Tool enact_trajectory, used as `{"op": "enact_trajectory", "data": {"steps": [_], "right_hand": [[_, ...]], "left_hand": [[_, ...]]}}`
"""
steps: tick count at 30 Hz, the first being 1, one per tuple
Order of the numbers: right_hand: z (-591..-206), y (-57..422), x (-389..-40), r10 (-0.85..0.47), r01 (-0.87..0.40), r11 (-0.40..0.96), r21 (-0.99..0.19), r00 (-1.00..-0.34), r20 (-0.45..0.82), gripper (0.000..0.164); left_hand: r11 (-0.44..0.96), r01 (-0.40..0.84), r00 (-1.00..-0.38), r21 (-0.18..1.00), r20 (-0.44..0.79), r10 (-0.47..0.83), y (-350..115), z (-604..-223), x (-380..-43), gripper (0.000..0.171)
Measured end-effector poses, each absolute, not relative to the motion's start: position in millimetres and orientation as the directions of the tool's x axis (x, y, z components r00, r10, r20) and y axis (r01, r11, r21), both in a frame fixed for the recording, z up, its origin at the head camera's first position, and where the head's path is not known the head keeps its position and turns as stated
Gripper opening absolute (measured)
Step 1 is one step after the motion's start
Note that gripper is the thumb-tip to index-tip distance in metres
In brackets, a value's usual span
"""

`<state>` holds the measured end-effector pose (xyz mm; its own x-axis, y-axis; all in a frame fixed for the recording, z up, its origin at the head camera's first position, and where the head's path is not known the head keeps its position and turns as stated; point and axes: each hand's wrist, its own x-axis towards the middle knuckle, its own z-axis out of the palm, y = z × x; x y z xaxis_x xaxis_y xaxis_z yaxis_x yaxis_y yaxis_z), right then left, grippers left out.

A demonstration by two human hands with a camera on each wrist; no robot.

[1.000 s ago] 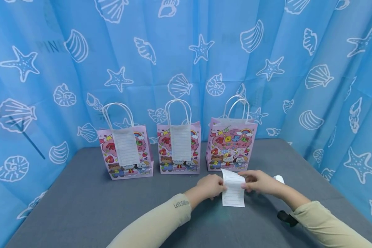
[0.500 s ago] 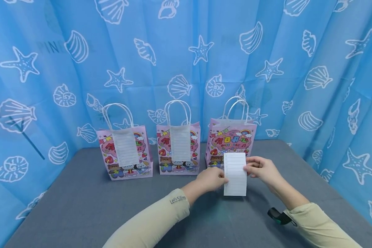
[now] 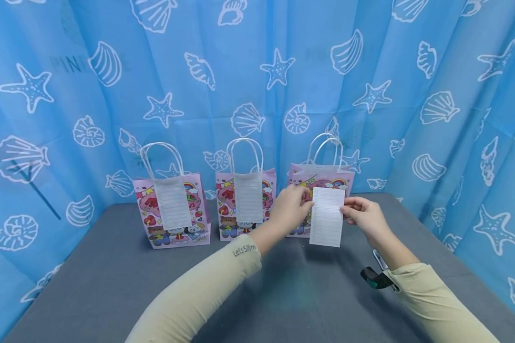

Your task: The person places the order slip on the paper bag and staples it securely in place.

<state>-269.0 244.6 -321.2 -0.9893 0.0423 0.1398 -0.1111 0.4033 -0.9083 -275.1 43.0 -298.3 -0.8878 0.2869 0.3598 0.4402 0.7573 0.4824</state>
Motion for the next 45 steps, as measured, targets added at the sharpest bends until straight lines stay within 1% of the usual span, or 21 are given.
{"op": "enact_trajectory", "data": {"steps": [3,4,6,8,10,12,15,18,21,27,29,31,32,34,36,37,38,39,41,43,45], "right_hand": [[-315,242,-276,0.065,-0.124,0.400,-0.908,-0.984,0.163,0.036],[-313,241,-278,0.074,-0.125,0.399,-0.908,-0.983,0.168,0.037],[-310,240,-282,0.088,-0.126,0.399,-0.908,-0.981,0.175,0.038],[-308,238,-285,0.097,-0.126,0.397,-0.909,-0.979,0.178,0.038],[-307,238,-287,0.099,-0.124,0.398,-0.909,-0.979,0.177,0.039],[-306,237,-289,0.102,-0.121,0.397,-0.910,-0.979,0.175,0.039],[-305,236,-290,0.111,-0.113,0.389,-0.914,-0.979,0.168,0.039],[-305,233,-292,0.112,-0.102,0.376,-0.921,-0.982,0.154,0.039],[-305,230,-294,0.109,-0.093,0.370,-0.924,-0.984,0.143,0.039],[-304,228,-295,0.123,-0.082,0.382,-0.921,-0.983,0.138,0.038],[-303,227,-297,0.140,-0.097,0.388,-0.916,-0.977,0.163,0.036],[-303,227,-299,0.184,-0.145,0.402,-0.904,-0.955,0.234,0.034],[-303,226,-300,0.211,-0.185,0.426,-0.886,-0.932,0.296,0.032],[-302,228,-303,0.252,-0.276,0.506,-0.817,-0.859,0.446,0.031],[-299,230,-307,0.234,-0.332,0.623,-0.708,-0.785,0.574,0.036],[-296,232,-309,0.201,-0.346,0.675,-0.651,-0.763,0.614,0.041],[-293,233,-312,0.156,-0.356,0.714,-0.602,-0.758,0.633,0.046],[-290,235,-315,0.104,-0.365,0.738,-0.568,-0.770,0.629,0.050],[-284,237,-320,0.003,-0.379,0.745,-0.550,-0.822,0.570,0.052],[-279,239,-324,-0.055,-0.366,0.728,-0.580,-0.874,0.483,0.047],[-276,239,-328,-0.075,-0.341,0.723,-0.601,-0.903,0.422,0.038]], "left_hand": [[0.754,0.493,-0.835,0.435,0.480,0.269,46,-284,-282,0.041],[0.765,0.498,-0.823,0.409,0.502,0.268,47,-281,-285,0.047],[0.786,0.489,-0.819,0.377,0.508,0.265,50,-275,-292,0.062],[0.812,0.465,-0.834,0.354,0.482,0.267,52,-270,-299,0.075],[0.837,0.428,-0.862,0.341,0.433,0.264,55,-267,-306,0.085],[0.840,0.397,-0.891,0.371,0.377,0.255,59,-264,-311,0.092],[0.837,0.347,-0.922,0.424,0.316,0.222,63,-261,-317,0.096],[0.835,0.303,-0.939,0.459,0.293,0.180,67,-260,-322,0.096],[0.851,0.283,-0.943,0.442,0.292,0.162,70,-260,-327,0.094],[0.874,0.292,-0.935,0.389,0.310,0.174,74,-263,-337,0.088],[0.870,0.304,-0.930,0.389,0.319,0.183,74,-264,-339,0.084],[0.860,0.321,-0.926,0.397,0.323,0.197,73,-265,-340,0.079],[0.852,0.331,-0.923,0.405,0.325,0.204,73,-266,-341,0.076],[0.839,0.350,-0.918,0.416,0.330,0.220,72,-267,-342,0.070],[0.834,0.367,-0.912,0.413,0.336,0.235,72,-268,-343,0.065],[0.830,0.375,-0.909,0.412,0.339,0.243,72,-268,-343,0.062],[0.831,0.382,-0.906,0.404,0.341,0.250,72,-268,-344,0.061],[0.831,0.388,-0.904,0.399,0.343,0.257,72,-269,-345,0.060],[0.833,0.394,-0.900,0.388,0.347,0.264,72,-268,-346,0.060],[0.834,0.398,-0.898,0.382,0.350,0.268,72,-268,-347,0.060],[0.834,0.403,-0.895,0.377,0.353,0.273,72,-267,-347,0.055]]}}
